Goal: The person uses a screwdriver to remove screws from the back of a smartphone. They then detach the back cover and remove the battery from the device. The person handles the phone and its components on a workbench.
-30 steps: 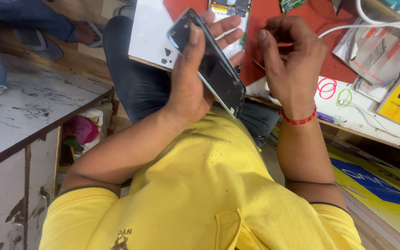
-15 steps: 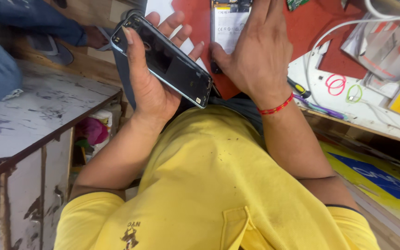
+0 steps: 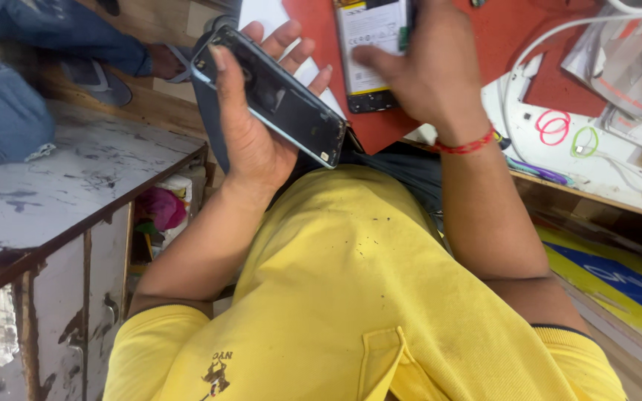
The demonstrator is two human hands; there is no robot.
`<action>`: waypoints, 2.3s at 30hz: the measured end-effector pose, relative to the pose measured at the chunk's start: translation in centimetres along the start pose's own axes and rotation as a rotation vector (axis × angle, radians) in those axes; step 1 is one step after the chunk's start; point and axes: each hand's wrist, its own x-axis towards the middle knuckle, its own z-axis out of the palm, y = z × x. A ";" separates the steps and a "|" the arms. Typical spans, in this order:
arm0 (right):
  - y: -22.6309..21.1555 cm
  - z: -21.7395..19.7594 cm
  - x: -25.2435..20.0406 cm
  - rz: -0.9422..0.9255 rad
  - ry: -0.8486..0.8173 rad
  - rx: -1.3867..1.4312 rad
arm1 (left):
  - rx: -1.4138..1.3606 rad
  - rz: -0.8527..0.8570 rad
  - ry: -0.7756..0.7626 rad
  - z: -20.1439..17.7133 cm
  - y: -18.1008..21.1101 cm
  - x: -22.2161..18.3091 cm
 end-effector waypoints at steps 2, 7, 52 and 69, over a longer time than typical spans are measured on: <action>-0.8 -0.8 0.0 0.119 0.014 0.492 | 0.006 0.004 -0.026 -0.1 -0.2 0.3; -3.6 -2.9 -1.0 0.188 0.087 0.524 | 0.007 -0.001 -0.023 0.1 -0.4 0.3; -7.3 -2.2 -3.8 -0.295 0.186 -0.053 | -0.074 -0.033 -0.082 2.9 -3.3 1.7; -7.0 -1.3 -4.6 -0.373 -0.095 0.155 | 0.112 -0.039 0.209 3.6 -4.0 2.3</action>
